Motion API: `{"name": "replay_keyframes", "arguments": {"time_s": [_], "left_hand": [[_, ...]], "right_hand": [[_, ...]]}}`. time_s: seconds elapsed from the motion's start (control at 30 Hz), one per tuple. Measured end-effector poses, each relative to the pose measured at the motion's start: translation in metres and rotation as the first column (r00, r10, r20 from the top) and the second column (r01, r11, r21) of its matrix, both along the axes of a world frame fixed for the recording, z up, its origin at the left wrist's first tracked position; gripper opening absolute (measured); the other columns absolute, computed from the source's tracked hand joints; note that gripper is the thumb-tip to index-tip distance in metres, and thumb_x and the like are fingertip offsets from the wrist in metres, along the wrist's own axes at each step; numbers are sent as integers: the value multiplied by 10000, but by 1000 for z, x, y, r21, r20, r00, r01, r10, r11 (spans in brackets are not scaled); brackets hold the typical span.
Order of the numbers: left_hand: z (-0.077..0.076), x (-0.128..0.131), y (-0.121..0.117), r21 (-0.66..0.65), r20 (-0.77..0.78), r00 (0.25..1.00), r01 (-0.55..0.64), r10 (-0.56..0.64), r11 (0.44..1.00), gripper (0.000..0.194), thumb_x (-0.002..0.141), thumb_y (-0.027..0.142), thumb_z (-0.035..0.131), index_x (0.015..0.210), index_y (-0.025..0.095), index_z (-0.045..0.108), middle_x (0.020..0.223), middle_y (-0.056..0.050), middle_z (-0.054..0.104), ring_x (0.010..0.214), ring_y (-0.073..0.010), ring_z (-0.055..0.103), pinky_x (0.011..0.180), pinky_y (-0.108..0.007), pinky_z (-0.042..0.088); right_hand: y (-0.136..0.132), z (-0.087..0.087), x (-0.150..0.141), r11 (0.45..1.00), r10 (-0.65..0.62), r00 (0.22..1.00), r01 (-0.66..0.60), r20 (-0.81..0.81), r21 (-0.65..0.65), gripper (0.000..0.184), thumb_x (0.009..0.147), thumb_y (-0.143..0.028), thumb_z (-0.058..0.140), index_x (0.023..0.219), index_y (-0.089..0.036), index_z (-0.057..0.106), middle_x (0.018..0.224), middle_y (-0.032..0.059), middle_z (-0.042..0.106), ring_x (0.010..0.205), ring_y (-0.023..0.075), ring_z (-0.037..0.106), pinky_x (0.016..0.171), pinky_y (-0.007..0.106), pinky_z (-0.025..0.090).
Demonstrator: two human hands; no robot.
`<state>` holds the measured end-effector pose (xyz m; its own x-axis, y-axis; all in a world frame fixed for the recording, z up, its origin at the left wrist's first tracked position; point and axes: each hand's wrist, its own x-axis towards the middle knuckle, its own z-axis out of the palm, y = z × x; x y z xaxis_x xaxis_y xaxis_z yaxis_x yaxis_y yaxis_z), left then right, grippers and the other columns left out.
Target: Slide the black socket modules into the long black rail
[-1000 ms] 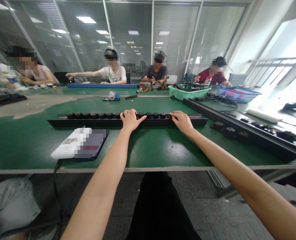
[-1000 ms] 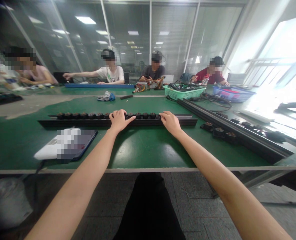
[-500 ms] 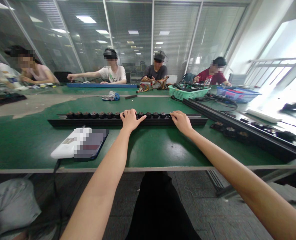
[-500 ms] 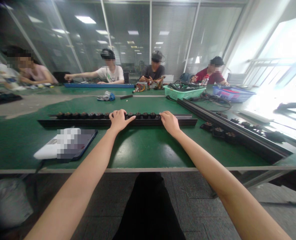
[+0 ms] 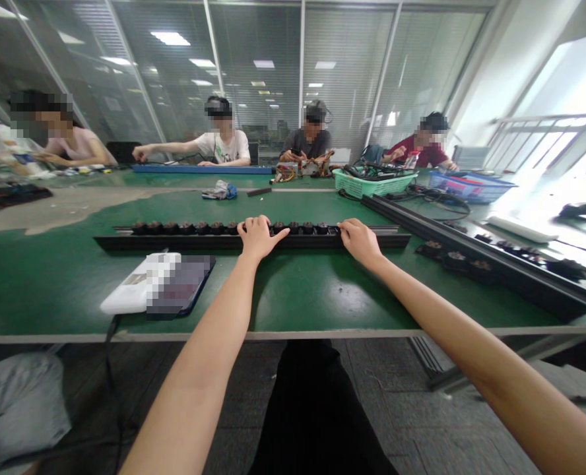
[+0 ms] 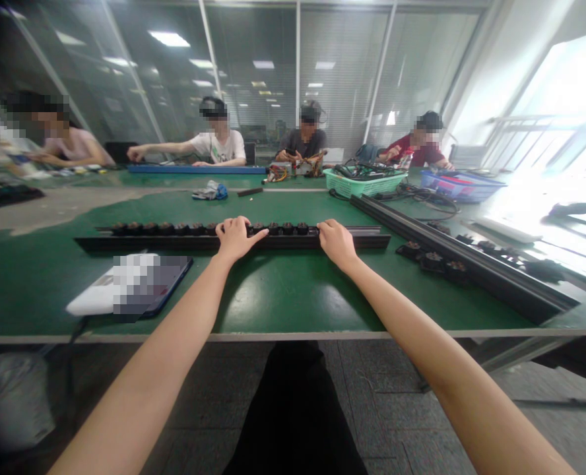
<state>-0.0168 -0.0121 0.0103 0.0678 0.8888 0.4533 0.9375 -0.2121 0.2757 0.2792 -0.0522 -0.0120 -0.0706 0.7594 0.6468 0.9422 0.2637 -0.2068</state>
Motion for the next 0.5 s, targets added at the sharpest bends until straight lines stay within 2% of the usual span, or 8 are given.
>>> {"name": "replay_keyframes", "arguments": {"time_s": [0.5], "left_hand": [[-1,0,1,1,0,1000,4,-4,1000,510,966,697,594,1219,256,565,1356,-162,644,1397,-372,458,1221,-543,259]], "right_hand": [[-1,5,-3,999,-33,999,33,4,-42,355,1009,-165,492,1173,-215,803,1216,139,758,1053,290,719,918,386,582]]}}
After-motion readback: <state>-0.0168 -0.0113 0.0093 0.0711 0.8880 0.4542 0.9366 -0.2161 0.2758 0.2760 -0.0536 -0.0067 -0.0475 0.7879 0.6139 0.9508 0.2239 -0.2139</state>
